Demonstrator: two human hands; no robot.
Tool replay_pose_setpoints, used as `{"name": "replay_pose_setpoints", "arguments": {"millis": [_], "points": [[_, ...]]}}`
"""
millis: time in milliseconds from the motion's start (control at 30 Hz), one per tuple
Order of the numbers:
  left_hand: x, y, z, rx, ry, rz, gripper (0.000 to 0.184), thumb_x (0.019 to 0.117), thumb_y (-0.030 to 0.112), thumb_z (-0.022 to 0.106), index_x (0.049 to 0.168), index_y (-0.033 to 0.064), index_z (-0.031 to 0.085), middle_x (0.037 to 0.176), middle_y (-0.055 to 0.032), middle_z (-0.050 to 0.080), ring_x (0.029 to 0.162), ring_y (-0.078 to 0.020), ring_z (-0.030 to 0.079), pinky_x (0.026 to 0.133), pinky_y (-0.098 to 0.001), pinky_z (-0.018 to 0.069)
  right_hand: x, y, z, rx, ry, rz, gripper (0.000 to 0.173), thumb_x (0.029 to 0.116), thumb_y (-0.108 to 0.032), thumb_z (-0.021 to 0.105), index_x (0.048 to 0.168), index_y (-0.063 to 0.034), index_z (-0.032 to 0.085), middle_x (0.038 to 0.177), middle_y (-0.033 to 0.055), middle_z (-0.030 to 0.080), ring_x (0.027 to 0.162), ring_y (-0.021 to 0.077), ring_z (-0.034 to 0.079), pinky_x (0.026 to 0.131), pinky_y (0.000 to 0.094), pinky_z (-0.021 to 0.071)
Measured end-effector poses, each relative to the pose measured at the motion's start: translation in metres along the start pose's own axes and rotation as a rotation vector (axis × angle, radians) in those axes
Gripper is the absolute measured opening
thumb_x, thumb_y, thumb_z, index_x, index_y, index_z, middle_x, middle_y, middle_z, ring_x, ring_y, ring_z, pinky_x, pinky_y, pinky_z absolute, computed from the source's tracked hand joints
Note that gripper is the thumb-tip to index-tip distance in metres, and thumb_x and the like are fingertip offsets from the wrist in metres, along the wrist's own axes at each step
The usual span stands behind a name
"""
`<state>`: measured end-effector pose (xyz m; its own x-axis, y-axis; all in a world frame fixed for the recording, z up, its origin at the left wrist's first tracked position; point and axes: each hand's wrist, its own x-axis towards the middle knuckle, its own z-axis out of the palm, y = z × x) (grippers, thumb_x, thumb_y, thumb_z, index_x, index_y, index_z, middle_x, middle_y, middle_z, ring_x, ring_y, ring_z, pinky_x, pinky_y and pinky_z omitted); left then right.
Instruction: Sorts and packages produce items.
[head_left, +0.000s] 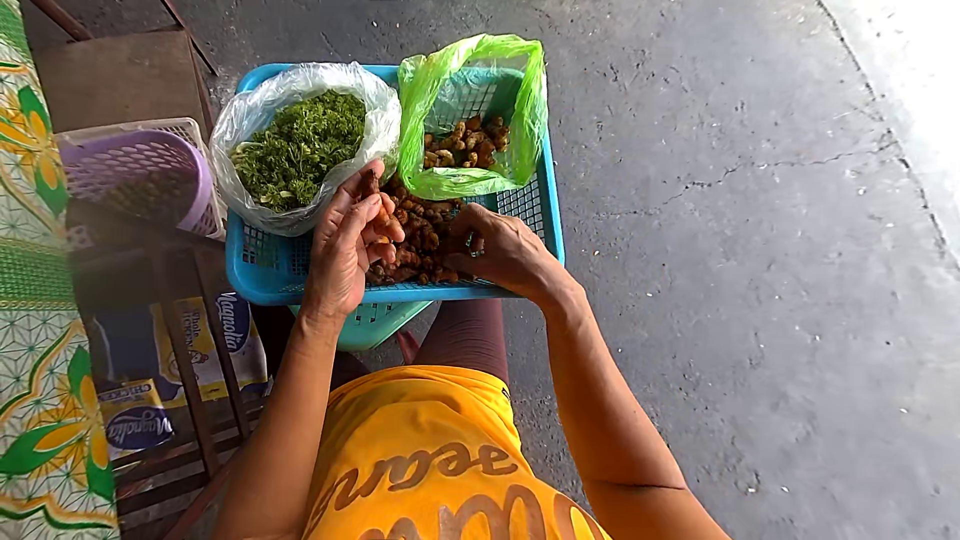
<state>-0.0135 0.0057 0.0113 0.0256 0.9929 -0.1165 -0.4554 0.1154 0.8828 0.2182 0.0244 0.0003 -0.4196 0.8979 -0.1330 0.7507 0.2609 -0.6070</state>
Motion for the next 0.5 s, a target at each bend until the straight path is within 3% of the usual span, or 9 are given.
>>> {"name": "replay_pose_setpoints", "arguments": {"millis": [100,167,233,267,367,500], "points": [[0.001,-0.002,0.001,0.024,0.008,0.009,0.037,0.1096,0.013,0.034,0.140,0.0075,0.054,0.091,-0.0001,0.061,0.065,-0.0079,0.062,0.054,-0.0194,0.0551,-0.002,0.006,0.000,0.102,0.028,-0.004,0.033,0.0852,-0.016,0.083,0.112,-0.0085,0.065,0.089,0.0105,0.068,0.069,0.0272,0.063,0.059,0.0490,0.0503],[0.001,-0.002,0.001,0.062,0.005,0.005,0.037,0.1098,0.014,0.033,0.138,0.0069,0.056,0.088,0.0006,0.061,0.064,-0.0074,0.061,0.054,-0.0192,0.0547,-0.005,0.008,-0.002,0.301,0.052,-0.006,0.033,0.0843,-0.012,0.079,0.113,-0.0099,0.063,0.094,0.0072,0.069,0.066,0.0190,0.063,0.054,0.0374,0.0524],[0.002,-0.003,0.002,0.093,0.005,0.001,0.035,0.1098,0.013,0.034,0.137,0.0062,0.056,0.086,0.0005,0.061,0.063,-0.0078,0.062,0.054,-0.0198,0.0550,-0.008,0.007,-0.009,0.566,0.035,0.011,0.040,0.0856,-0.009,0.072,0.123,-0.0117,0.058,0.110,0.0061,0.067,0.080,0.0154,0.067,0.062,0.0300,0.0571],[0.002,-0.004,0.002,0.103,0.001,0.002,0.035,0.1095,0.013,0.035,0.136,0.0054,0.056,0.085,-0.0002,0.061,0.063,-0.0082,0.062,0.053,-0.0203,0.0551,-0.010,0.007,-0.013,0.696,0.036,0.021,0.042,0.0871,-0.009,0.070,0.127,-0.0133,0.057,0.113,0.0055,0.067,0.081,0.0140,0.068,0.061,0.0270,0.0580],[0.000,-0.004,0.003,0.195,-0.024,-0.009,0.034,0.1097,0.012,0.039,0.139,0.0069,0.055,0.090,-0.0021,0.062,0.063,-0.0079,0.061,0.051,-0.0193,0.0534,-0.013,0.010,-0.018,0.970,0.056,0.013,0.040,0.0944,-0.006,0.065,0.134,-0.0122,0.060,0.113,0.0083,0.072,0.073,0.0135,0.072,0.053,0.0256,0.0611],[-0.010,-0.005,0.014,0.619,-0.026,0.062,0.038,0.1095,0.018,0.048,0.147,0.0130,0.052,0.094,-0.0068,0.069,0.050,-0.0091,0.052,0.040,-0.0187,0.0417,-0.015,0.016,-0.012,0.989,0.172,-0.035,0.033,0.0942,-0.005,0.067,0.127,-0.0086,0.065,0.101,0.0081,0.072,0.066,0.0132,0.070,0.051,0.0257,0.0602]]}}
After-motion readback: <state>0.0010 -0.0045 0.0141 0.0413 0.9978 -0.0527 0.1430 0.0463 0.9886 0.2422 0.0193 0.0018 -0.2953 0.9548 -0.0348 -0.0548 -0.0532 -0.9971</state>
